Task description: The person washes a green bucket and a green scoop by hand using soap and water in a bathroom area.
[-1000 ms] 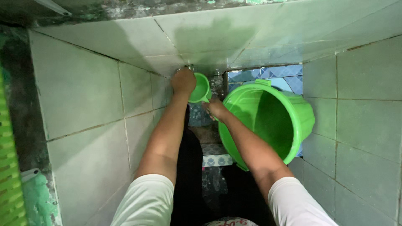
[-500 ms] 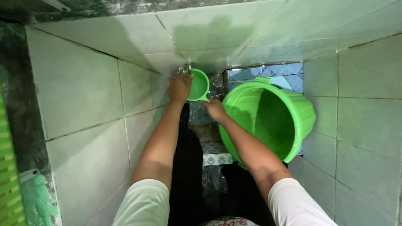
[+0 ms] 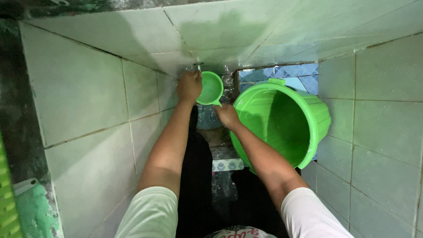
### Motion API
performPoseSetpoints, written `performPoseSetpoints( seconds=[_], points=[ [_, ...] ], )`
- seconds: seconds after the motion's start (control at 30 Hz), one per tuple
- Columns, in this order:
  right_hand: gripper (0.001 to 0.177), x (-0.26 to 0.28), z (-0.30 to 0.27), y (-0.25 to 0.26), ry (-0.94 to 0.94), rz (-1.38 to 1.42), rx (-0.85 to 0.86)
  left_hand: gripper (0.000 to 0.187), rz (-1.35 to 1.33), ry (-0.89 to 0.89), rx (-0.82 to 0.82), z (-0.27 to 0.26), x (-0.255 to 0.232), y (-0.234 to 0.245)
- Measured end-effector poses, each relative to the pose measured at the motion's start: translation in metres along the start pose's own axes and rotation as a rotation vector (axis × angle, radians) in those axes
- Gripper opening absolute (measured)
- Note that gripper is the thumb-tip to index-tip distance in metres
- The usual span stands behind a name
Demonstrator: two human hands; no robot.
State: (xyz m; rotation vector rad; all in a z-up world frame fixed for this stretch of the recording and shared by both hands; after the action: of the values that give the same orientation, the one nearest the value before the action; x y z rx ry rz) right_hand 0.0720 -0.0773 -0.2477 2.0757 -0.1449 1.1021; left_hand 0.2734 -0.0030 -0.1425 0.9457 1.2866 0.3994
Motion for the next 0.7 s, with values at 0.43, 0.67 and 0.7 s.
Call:
performPoseSetpoints(
  seconds=[0.43,0.67,0.7],
  points=[
    [0.048,0.005,-0.011,0.018,-0.127,0.038,0.003,0.026,-0.109,-0.043,-0.032,0.005,0.0,-0.001],
    [0.046,0.009,-0.011,0.019,-0.11,0.029,0.001,0.029,-0.131,-0.033,-0.01,0.004,-0.014,0.007],
    [0.047,0.008,-0.011,0.018,-0.106,-0.006,0.014,0.03,-0.098,0.0,0.007,0.002,-0.011,0.006]
  ],
)
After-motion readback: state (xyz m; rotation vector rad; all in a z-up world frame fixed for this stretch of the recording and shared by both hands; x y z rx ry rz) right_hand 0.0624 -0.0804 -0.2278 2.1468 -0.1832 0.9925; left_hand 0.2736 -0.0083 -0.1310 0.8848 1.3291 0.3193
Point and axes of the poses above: each hand's wrist, its own z-axis towards the middle knuckle, its own y-axis out of the back of the hand, x = y × z, the point moved 9 cm from there along z, towards the middle knuckle, and after that the axes turned 13 degrees about -x, right-handed, at the moved point
